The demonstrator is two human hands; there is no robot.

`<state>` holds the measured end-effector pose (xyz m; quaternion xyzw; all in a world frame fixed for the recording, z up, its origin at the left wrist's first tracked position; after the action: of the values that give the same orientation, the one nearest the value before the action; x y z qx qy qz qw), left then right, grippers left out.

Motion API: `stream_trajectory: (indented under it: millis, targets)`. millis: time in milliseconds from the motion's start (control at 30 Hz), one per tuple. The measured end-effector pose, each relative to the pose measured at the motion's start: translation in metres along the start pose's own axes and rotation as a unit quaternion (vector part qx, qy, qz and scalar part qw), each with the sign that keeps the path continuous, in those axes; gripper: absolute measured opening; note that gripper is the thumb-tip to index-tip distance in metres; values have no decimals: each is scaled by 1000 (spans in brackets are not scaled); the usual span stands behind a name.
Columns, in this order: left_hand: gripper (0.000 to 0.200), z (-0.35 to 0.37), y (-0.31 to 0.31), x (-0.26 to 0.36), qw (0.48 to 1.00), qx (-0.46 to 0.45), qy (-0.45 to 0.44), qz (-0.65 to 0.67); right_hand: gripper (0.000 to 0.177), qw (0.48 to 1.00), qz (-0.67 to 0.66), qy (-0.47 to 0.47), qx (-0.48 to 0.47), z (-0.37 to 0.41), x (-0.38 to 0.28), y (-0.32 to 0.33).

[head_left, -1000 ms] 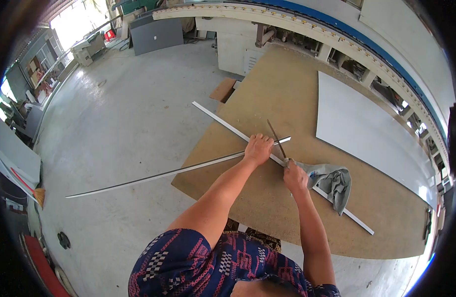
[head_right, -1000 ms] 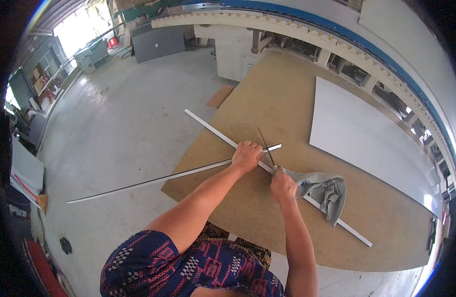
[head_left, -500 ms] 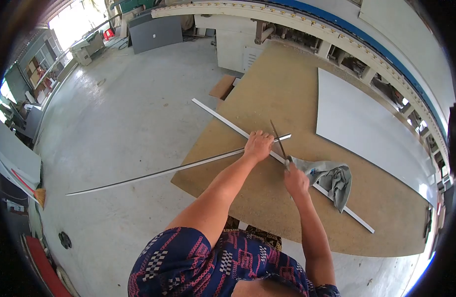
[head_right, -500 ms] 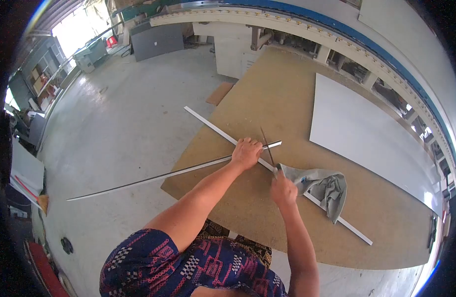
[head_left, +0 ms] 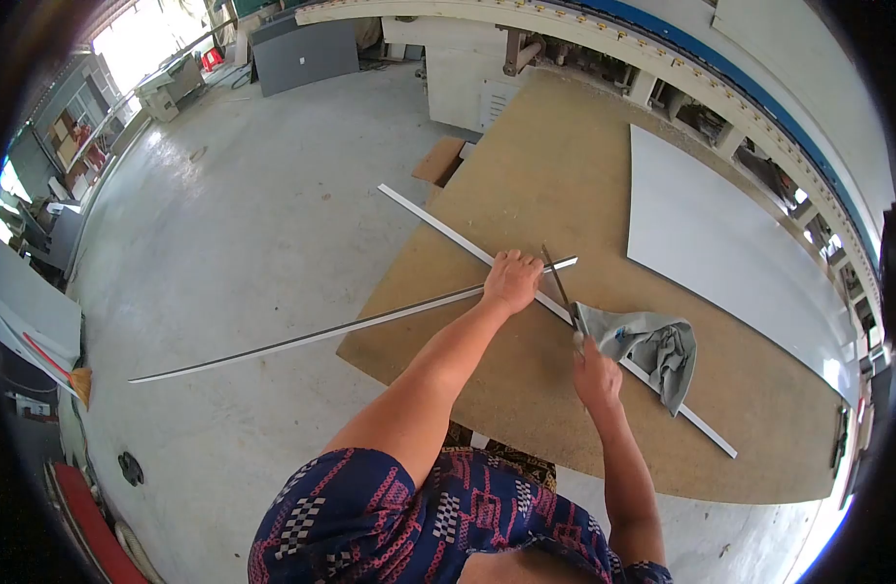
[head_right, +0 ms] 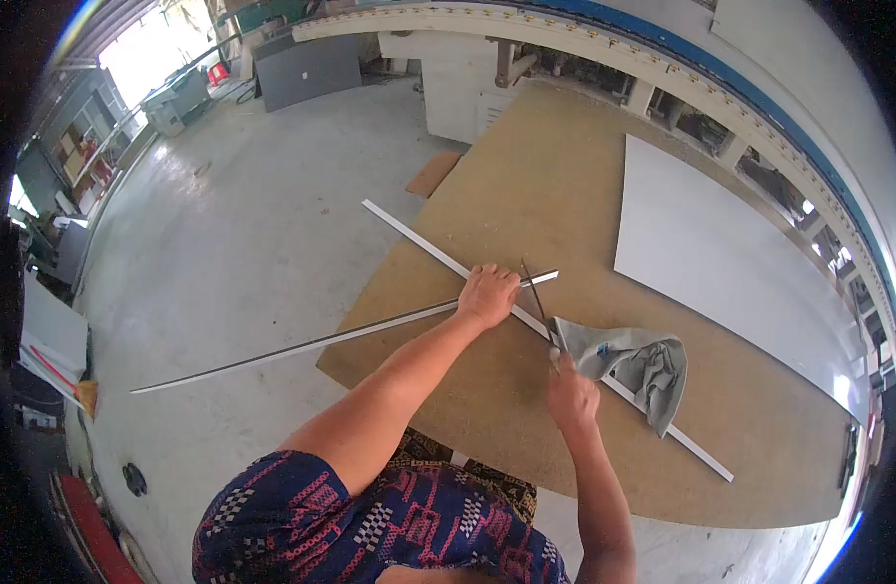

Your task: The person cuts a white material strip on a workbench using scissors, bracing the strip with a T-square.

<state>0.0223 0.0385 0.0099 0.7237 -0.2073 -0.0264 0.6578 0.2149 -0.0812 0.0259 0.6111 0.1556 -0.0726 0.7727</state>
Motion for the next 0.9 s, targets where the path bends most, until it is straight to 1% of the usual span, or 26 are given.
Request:
stream_trajectory:
  millis: [67, 167, 267, 367, 467, 567, 633, 700, 800, 900]
  targets:
    - [13, 1, -2, -1, 1000, 12, -5, 2, 39, 1000, 16, 25, -3, -39, -11, -7]
    - [13, -1, -6, -3, 1000, 8, -3, -6, 37, 998, 11, 47, 42, -82, -29, -10]
    - [14, -1, -4, -3, 1000, 7, -6, -3, 40, 999, 1, 34, 22, -78, -27, -12]
    - [13, -1, -5, -4, 1000, 12, -8, 8, 43, 1000, 15, 2, -14, -26, -12, -4]
    - [12, -1, -5, -3, 1000, 13, -10, -2, 47, 999, -2, -22, -33, 10, 7, -5]
    - [11, -1, -4, -2, 1000, 26, -11, 0, 42, 997, 10, -48, -62, -7, -7, 3]
    - [11, -1, -3, -3, 1000, 22, -8, 9, 44, 1000, 23, 17, -12, -43, -25, 2]
    - [11, -1, -5, -2, 1000, 20, -6, 11, 44, 998, 20, 41, 34, -83, -32, -7]
    - [11, -1, -5, -3, 1000, 22, -4, 5, 43, 999, 25, 15, 24, -84, -32, -13]
    - [12, -3, -7, -5, 1000, 24, -2, 12, 44, 1000, 26, 0, -17, -35, -15, -6]
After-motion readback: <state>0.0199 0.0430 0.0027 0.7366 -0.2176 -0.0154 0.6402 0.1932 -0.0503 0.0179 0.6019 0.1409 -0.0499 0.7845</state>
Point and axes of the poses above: each hand's wrist, its own z-axis away from the middle knuckle, its own y-axis out of the back of the hand, x = y × z, the point moved 3 cm from there along -z, towards the middle knuckle, and after that the axes turned 11 degrees about -x, right-handed, at the moved point
